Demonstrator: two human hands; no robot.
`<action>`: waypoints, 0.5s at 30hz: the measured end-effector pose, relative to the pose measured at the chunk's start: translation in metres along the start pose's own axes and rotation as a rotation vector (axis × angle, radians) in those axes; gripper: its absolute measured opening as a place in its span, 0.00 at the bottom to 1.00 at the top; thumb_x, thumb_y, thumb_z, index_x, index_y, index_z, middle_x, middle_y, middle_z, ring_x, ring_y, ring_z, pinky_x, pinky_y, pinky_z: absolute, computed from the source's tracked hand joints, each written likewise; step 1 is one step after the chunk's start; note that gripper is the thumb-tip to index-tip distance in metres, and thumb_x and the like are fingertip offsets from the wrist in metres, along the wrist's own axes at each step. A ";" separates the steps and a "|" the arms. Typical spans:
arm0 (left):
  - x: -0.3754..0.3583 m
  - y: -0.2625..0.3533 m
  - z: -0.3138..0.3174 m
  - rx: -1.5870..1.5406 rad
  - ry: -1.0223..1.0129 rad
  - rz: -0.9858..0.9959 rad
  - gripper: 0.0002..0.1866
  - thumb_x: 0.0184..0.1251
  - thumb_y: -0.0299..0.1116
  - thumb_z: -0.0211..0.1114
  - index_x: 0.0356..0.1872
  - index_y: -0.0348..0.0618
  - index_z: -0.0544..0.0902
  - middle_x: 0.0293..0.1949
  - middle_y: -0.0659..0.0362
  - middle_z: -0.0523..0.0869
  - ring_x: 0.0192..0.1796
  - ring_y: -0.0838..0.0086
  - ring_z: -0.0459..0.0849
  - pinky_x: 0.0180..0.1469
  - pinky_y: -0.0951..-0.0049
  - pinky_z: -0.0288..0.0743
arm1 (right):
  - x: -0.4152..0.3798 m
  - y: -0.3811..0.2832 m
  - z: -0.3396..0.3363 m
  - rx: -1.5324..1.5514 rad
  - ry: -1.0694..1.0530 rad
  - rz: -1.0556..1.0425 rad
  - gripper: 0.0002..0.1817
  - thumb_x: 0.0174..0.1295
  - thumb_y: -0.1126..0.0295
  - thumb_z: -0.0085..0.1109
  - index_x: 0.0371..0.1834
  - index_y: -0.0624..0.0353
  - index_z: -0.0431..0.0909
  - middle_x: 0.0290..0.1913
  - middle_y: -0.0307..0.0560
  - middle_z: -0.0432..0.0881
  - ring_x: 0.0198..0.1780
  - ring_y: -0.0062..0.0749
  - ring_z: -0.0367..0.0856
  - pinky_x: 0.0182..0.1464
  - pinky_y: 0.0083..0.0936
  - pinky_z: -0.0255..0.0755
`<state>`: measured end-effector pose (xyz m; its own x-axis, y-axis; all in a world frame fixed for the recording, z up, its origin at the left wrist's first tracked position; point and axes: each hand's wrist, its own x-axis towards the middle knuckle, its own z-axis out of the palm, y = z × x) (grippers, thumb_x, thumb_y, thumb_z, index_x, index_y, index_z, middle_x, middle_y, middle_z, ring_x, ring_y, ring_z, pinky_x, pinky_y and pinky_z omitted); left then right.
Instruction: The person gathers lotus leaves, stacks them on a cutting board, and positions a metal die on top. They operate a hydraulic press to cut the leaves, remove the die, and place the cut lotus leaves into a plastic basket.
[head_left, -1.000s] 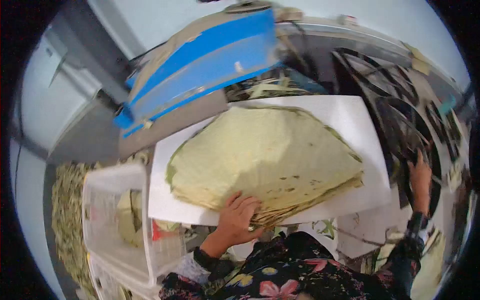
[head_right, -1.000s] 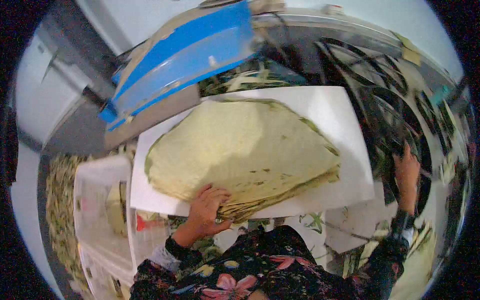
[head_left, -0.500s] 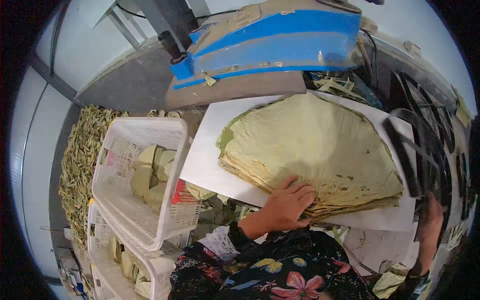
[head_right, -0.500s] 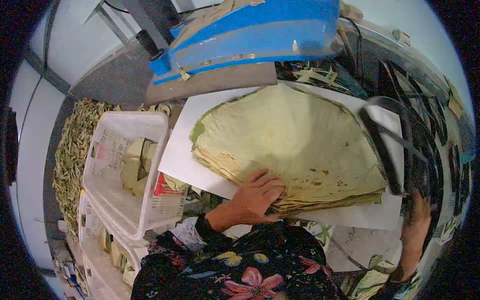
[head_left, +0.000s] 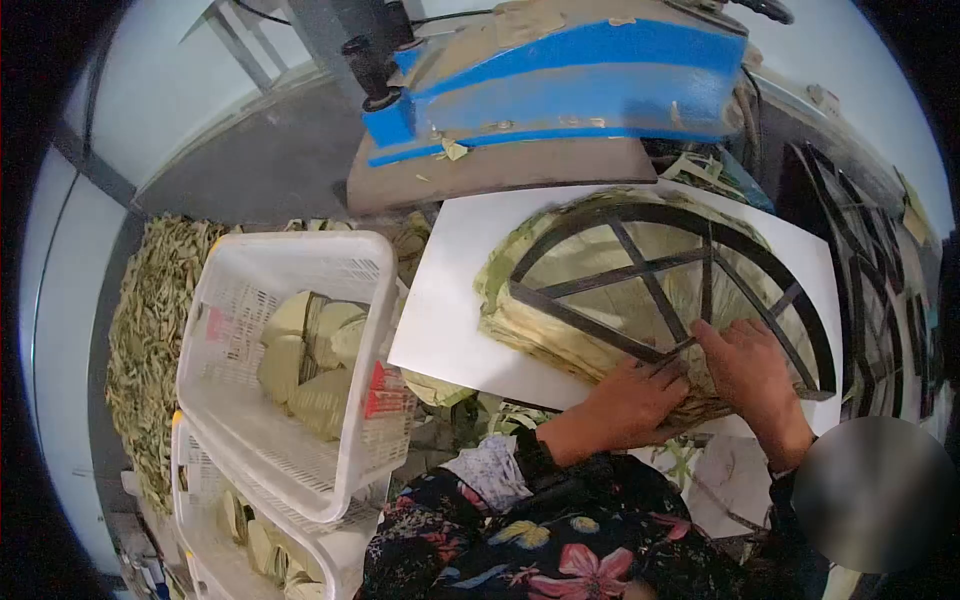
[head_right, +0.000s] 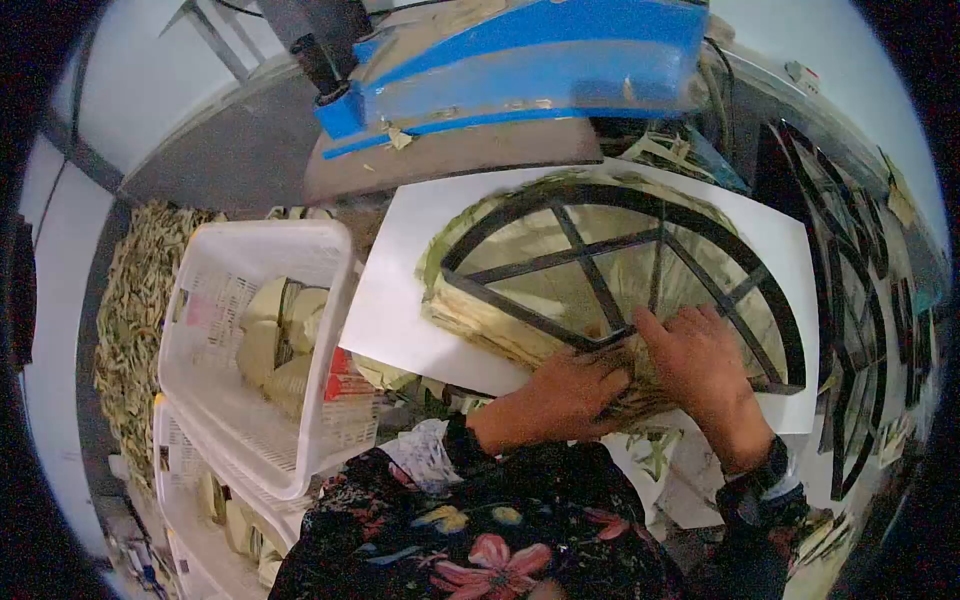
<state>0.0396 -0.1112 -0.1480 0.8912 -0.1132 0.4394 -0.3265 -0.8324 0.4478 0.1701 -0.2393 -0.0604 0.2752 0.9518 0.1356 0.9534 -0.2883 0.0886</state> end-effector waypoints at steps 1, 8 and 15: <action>0.001 -0.002 0.001 -0.010 -0.007 0.010 0.29 0.45 0.44 0.70 0.46 0.39 0.73 0.46 0.50 0.78 0.48 0.55 0.78 0.47 0.58 0.69 | 0.001 0.001 0.004 -0.032 0.021 -0.032 0.18 0.53 0.73 0.52 0.50 0.54 0.73 0.27 0.47 0.78 0.36 0.43 0.78 0.45 0.39 0.70; 0.020 0.002 -0.014 -0.096 -0.393 -0.126 0.23 0.47 0.41 0.70 0.42 0.42 0.73 0.43 0.48 0.79 0.46 0.54 0.80 0.44 0.57 0.75 | -0.002 0.005 0.028 0.057 0.047 -0.064 0.18 0.51 0.68 0.54 0.48 0.52 0.73 0.28 0.45 0.79 0.36 0.40 0.80 0.42 0.36 0.70; 0.017 0.001 -0.008 0.050 -0.191 0.069 0.32 0.42 0.41 0.72 0.47 0.32 0.72 0.54 0.42 0.75 0.54 0.49 0.75 0.53 0.57 0.72 | 0.001 0.018 0.018 0.025 0.034 -0.078 0.16 0.47 0.67 0.57 0.42 0.51 0.73 0.20 0.38 0.75 0.31 0.35 0.78 0.37 0.30 0.67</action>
<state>0.0520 -0.1097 -0.1334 0.9122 -0.2682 0.3097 -0.3773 -0.8444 0.3803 0.1901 -0.2412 -0.0761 0.1956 0.9671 0.1627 0.9748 -0.2098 0.0752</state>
